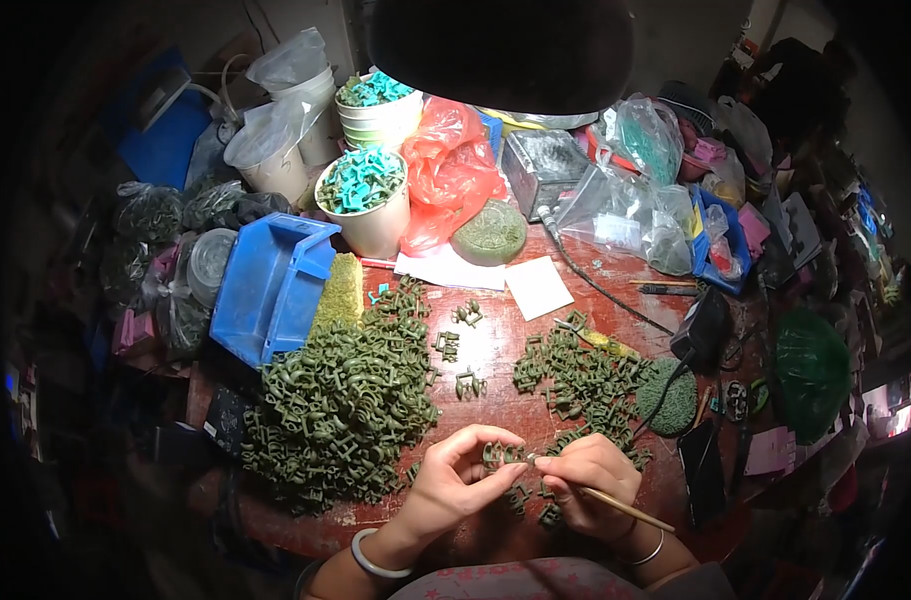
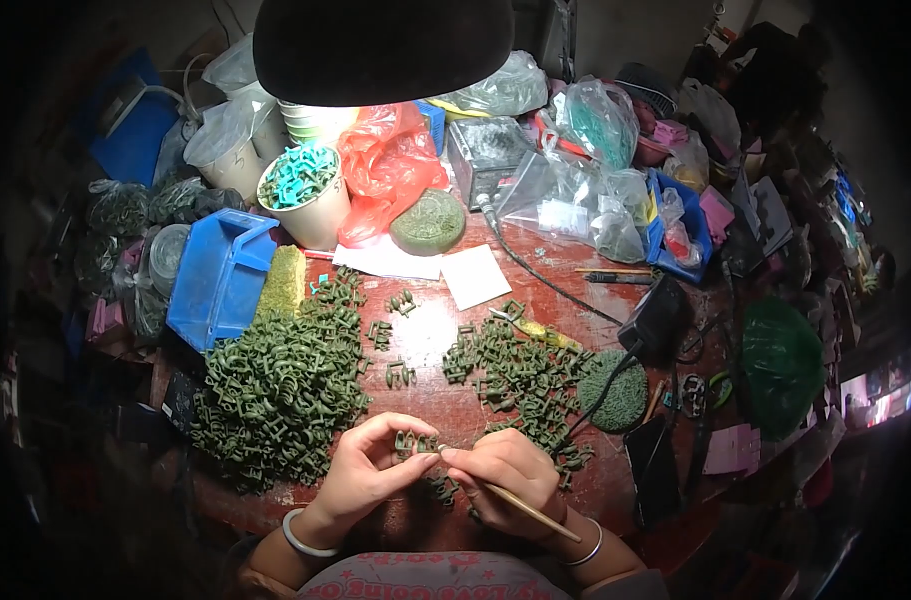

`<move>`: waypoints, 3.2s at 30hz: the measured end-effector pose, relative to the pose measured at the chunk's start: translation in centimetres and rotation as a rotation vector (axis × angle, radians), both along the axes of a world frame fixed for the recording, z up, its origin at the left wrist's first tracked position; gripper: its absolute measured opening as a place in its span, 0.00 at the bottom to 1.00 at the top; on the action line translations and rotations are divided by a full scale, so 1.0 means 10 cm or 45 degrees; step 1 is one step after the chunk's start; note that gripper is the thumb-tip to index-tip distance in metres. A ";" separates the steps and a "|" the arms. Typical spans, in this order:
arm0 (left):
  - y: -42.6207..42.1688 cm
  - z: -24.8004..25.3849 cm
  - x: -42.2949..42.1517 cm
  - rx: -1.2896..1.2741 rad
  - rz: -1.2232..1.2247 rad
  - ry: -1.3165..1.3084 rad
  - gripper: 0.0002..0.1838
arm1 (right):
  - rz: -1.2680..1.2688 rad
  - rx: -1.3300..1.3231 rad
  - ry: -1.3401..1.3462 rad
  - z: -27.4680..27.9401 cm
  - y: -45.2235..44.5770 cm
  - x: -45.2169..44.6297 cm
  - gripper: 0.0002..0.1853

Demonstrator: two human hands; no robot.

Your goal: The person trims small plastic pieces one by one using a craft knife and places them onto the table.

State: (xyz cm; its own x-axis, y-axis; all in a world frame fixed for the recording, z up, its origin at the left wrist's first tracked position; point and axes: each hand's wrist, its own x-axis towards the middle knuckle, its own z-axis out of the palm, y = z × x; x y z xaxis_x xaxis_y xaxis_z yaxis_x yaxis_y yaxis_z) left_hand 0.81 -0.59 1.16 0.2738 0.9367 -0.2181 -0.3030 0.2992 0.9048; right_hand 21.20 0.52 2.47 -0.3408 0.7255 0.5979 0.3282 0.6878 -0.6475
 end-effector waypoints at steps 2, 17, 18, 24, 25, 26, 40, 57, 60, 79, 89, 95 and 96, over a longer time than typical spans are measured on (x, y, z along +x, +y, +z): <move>0.01 0.03 0.01 -0.017 -0.002 -0.038 0.16 | -0.043 0.025 0.006 0.02 -0.01 0.02 0.11; 0.02 -0.07 -0.01 -0.121 -0.035 -0.274 0.11 | 0.018 -0.049 0.044 -0.01 -0.01 0.02 0.10; 0.03 -0.06 -0.03 -0.131 -0.071 -0.220 0.09 | 0.026 -0.074 0.055 -0.01 0.00 0.02 0.08; 0.07 -0.03 -0.03 -0.299 0.291 -0.122 0.11 | -0.399 -0.377 0.233 -0.11 0.00 0.01 0.07; 0.08 -0.08 -0.06 -0.293 0.297 -0.174 0.14 | -0.456 -0.396 0.128 -0.12 0.04 0.03 0.07; 0.08 -0.10 -0.06 -0.328 0.298 -0.202 0.16 | -0.407 -0.269 -0.021 -0.09 0.09 0.02 0.07; -0.13 -1.00 -0.32 0.105 0.012 -0.426 0.25 | -0.122 0.074 -0.702 -0.45 0.10 -0.02 0.16; 0.12 -0.24 0.17 1.398 0.118 1.390 0.07 | -0.108 0.193 -0.614 -0.36 0.09 -0.06 0.13; 0.08 -0.26 0.13 1.084 -0.008 1.320 0.19 | -0.010 0.069 -0.594 -0.27 0.11 0.01 0.19; 0.04 -0.11 0.04 -0.151 -0.049 -0.217 0.13 | -0.017 -0.225 -0.123 -0.01 0.11 0.00 0.09; 0.03 -0.06 0.01 -0.031 -0.099 -0.079 0.18 | -0.023 -0.392 0.034 0.02 0.05 0.08 0.22; 0.04 -0.04 0.00 -0.082 -0.044 -0.222 0.18 | 0.080 -0.273 0.152 0.04 0.09 0.07 0.11; 0.04 -0.03 0.01 -0.087 -0.046 -0.222 0.18 | 0.088 -0.250 0.183 0.03 0.09 0.05 0.10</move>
